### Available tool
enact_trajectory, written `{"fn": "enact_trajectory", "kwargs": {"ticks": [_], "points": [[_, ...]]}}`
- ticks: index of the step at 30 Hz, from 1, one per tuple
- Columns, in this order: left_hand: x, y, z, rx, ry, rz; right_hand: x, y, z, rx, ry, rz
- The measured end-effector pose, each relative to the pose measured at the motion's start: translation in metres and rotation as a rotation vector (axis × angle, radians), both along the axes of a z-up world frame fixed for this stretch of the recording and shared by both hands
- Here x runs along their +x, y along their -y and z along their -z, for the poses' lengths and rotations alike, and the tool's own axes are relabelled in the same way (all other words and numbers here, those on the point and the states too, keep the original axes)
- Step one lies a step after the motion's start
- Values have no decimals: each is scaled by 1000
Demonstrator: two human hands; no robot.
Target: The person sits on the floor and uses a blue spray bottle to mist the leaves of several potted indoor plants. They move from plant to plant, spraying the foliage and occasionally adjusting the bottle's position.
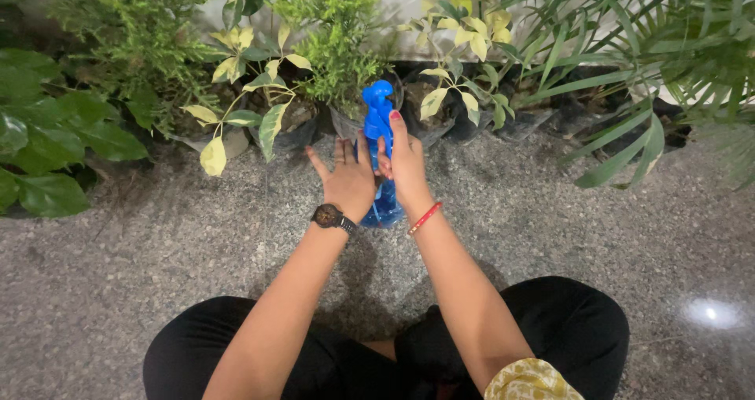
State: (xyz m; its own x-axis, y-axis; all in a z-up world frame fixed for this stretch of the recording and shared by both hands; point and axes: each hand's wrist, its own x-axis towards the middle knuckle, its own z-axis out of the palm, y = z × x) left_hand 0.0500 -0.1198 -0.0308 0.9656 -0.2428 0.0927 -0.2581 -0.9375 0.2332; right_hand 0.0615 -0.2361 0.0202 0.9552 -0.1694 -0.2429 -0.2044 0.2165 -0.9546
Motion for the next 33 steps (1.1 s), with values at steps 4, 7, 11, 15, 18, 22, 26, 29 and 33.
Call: {"fn": "enact_trajectory", "kwargs": {"ticks": [4, 7, 11, 15, 18, 22, 26, 29, 33], "points": [[3, 0, 1, -43, -60, -6, 2, 0, 0, 38, 4, -14], [4, 1, 3, -42, -87, -15, 3, 1, 2, 62, 0, -34], [6, 1, 5, -58, -78, -22, 5, 0, 4, 83, 19, -46], [7, -1, 3, -102, -121, -26, 5, -1, 3, 32, 26, -19], [6, -1, 2, -80, -132, -18, 5, -1, 1, 34, 31, -14], [5, -1, 0, -85, -110, -14, 4, -1, 1, 48, 18, -20], [4, -1, -4, -102, -160, -24, 3, 0, 2, 74, 31, -48], [3, -1, -7, -96, -207, -32, 3, 1, 3, 88, 29, -55], [4, -3, -8, -99, -185, -21, 4, -3, 3, 58, 24, -24]]}}
